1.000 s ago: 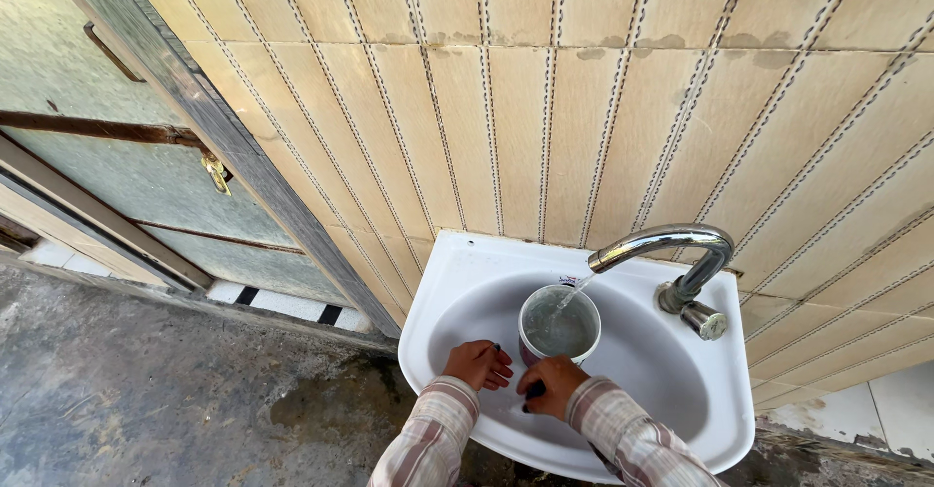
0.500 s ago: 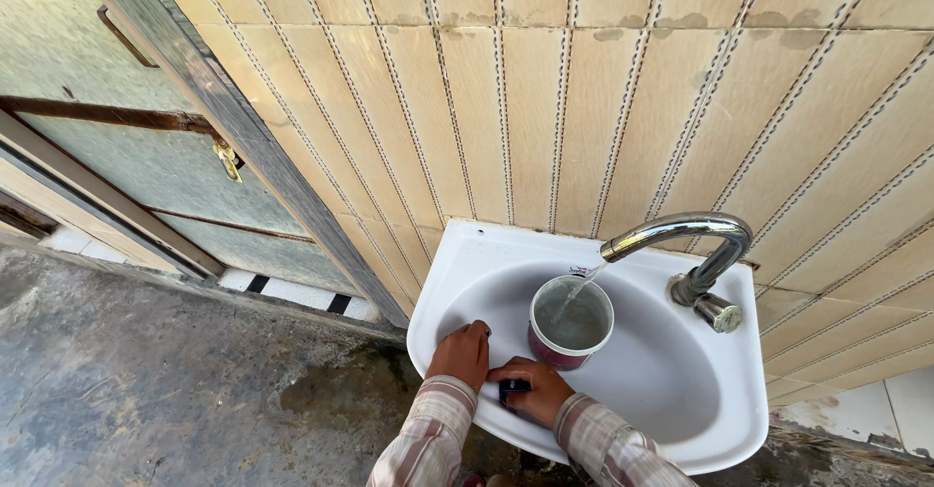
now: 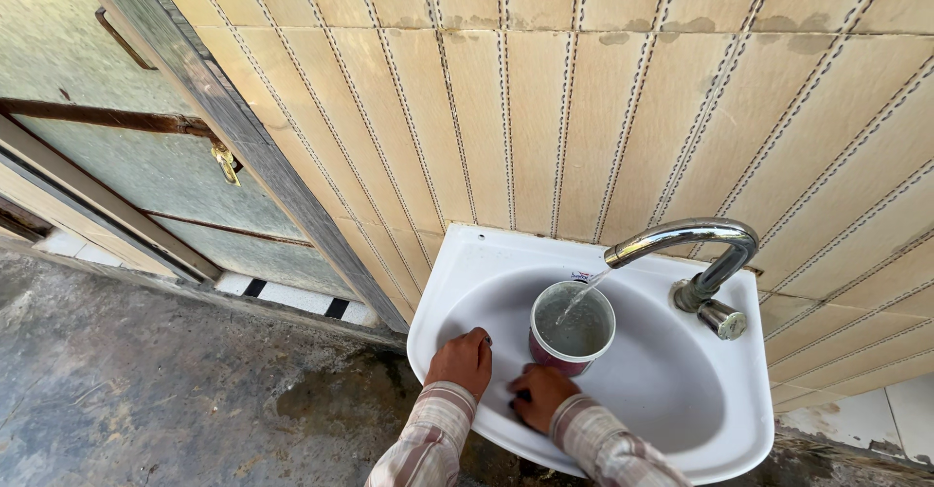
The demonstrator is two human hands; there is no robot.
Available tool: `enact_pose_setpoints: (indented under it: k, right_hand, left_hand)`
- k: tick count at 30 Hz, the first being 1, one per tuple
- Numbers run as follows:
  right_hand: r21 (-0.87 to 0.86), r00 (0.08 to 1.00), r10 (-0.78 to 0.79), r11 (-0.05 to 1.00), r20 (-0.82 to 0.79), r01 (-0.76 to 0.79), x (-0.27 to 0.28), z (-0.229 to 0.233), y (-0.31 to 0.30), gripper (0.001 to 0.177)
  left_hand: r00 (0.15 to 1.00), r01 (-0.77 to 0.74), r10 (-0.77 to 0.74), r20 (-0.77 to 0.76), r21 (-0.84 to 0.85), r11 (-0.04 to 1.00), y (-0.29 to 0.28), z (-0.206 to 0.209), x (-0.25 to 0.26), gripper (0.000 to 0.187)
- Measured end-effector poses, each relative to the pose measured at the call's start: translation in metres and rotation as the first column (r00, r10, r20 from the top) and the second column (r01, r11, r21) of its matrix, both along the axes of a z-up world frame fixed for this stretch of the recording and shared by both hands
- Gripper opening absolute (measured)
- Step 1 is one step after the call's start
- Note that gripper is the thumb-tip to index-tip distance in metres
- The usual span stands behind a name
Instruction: The person applies adhesive from a tube to a pipe joint and attaches plumbing components underneath a sink, then opens a tap to run water into a plastic cup while testing for leaks.
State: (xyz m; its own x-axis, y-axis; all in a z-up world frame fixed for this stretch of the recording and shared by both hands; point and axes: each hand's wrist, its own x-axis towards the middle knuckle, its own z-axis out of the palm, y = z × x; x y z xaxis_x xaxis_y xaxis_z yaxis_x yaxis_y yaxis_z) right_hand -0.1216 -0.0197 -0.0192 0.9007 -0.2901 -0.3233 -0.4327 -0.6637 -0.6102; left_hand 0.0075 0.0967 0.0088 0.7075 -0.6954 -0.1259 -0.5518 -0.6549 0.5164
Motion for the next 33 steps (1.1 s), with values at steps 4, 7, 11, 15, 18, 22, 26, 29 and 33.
enact_pose_setpoints:
  k: [4, 7, 11, 15, 18, 22, 26, 29, 33]
  right_hand:
    - [0.120, 0.978, 0.054, 0.990, 0.200, -0.079, 0.009, -0.013, 0.011, 0.030]
    - [-0.143, 0.984, -0.006, 0.990, -0.176, -0.020, -0.010, -0.020, -0.006, 0.041]
    - [-0.269, 0.881, -0.114, 0.963, -0.458, -0.015, 0.002, -0.035, -0.007, 0.041]
    - [-0.014, 0.994, 0.024, 1.000, 0.103, -0.023, 0.028, -0.061, 0.006, 0.053]
    - [0.111, 0.964, -0.024, 0.994, 0.266, -0.006, 0.044, -0.072, 0.018, 0.058]
    - [-0.293, 0.995, -0.009, 0.956, -0.099, -0.021, 0.049, -0.091, 0.004, 0.075]
    - [-0.039, 0.984, 0.099, 0.994, -0.145, -0.106, 0.045, -0.108, -0.012, 0.064]
    - [0.232, 0.962, 0.247, 0.935, 0.119, -0.269, 0.023, -0.103, -0.041, 0.058]
    - [-0.113, 0.911, 0.076, 0.985, -0.406, -0.133, -0.025, -0.054, -0.057, 0.044]
  left_hand:
    - [0.998, 0.039, -0.038, 0.043, -0.012, 0.999, -0.001, -0.001, 0.004, 0.020]
    - [1.000, -0.017, 0.017, 0.005, -0.027, 0.999, 0.001, -0.002, 0.003, 0.021]
    - [0.999, -0.046, 0.047, 0.011, -0.073, 0.996, 0.002, -0.004, 0.003, 0.020]
    - [0.999, -0.022, 0.026, 0.039, -0.099, 0.995, 0.001, -0.006, 0.007, 0.019]
    - [0.997, -0.021, 0.030, 0.066, -0.130, 0.991, 0.001, -0.008, 0.005, 0.019]
    - [0.997, -0.068, 0.071, 0.021, -0.144, 0.987, 0.002, -0.004, 0.005, 0.019]
    - [0.999, -0.047, 0.049, 0.017, -0.077, 0.996, 0.001, -0.001, 0.004, 0.020]
    - [0.999, -0.026, 0.028, 0.033, -0.063, 0.998, 0.001, -0.001, 0.005, 0.020]
    - [0.999, -0.014, 0.015, 0.044, -0.041, 0.999, 0.000, -0.003, 0.006, 0.019]
